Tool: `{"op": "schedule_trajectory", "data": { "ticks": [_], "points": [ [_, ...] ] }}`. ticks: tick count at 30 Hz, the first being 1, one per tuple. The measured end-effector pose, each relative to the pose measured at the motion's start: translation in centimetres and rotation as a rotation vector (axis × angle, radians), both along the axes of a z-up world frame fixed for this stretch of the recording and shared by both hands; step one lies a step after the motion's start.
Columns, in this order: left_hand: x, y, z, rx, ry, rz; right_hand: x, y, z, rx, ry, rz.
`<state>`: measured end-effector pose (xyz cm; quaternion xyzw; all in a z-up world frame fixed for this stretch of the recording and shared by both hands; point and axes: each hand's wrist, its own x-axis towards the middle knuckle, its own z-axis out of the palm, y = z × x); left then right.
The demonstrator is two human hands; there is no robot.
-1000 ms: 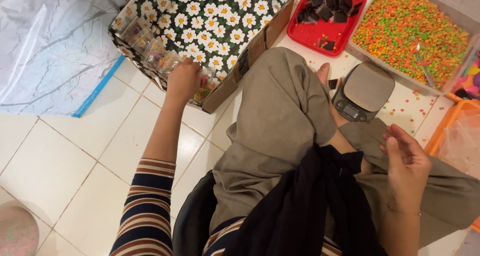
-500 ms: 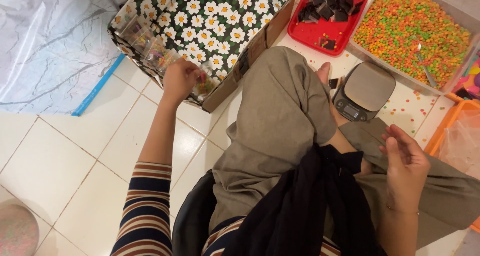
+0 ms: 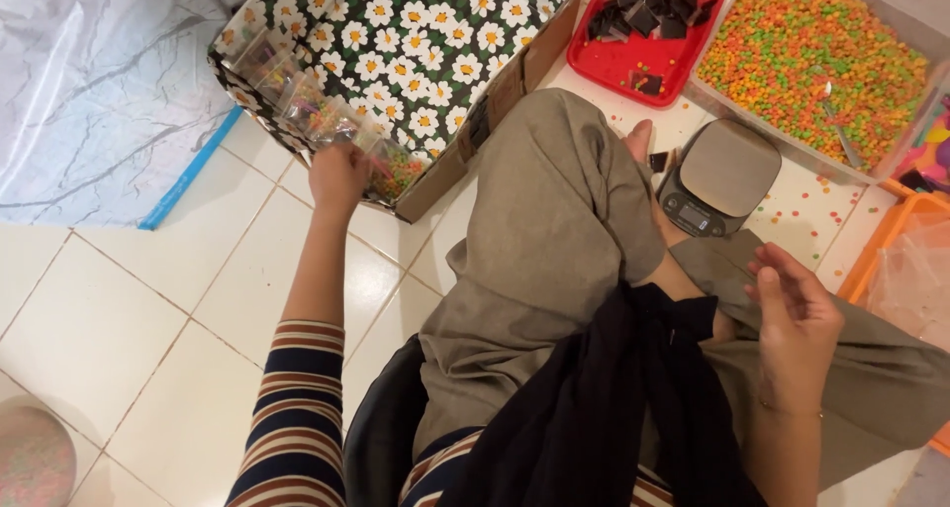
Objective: The person scoops colorful sprinkles into a cup with a spoon, weighs the amount on a digital scale, and pours the sprinkles into small plastic bags, repeating these steps several times.
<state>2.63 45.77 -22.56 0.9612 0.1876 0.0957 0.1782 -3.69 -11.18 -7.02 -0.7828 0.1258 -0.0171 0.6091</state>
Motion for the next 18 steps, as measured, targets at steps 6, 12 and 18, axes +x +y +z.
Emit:
{"op": "schedule_trajectory", "data": {
  "ticks": [6, 12, 18],
  "points": [
    [2.0, -0.7, 3.4, 0.017, 0.309, 0.088, -0.1, -0.9, -1.5, -0.055, -0.070, -0.010],
    [4.1, -11.1, 11.3, 0.195, -0.354, -0.521, 0.7, -5.2, -4.4, 0.128, -0.169, -0.065],
    [8.8, -26.1, 14.5, -0.094, -0.404, -0.861, 2.6, -15.8, -9.5, 0.000, -0.294, -0.280]
  ]
}}
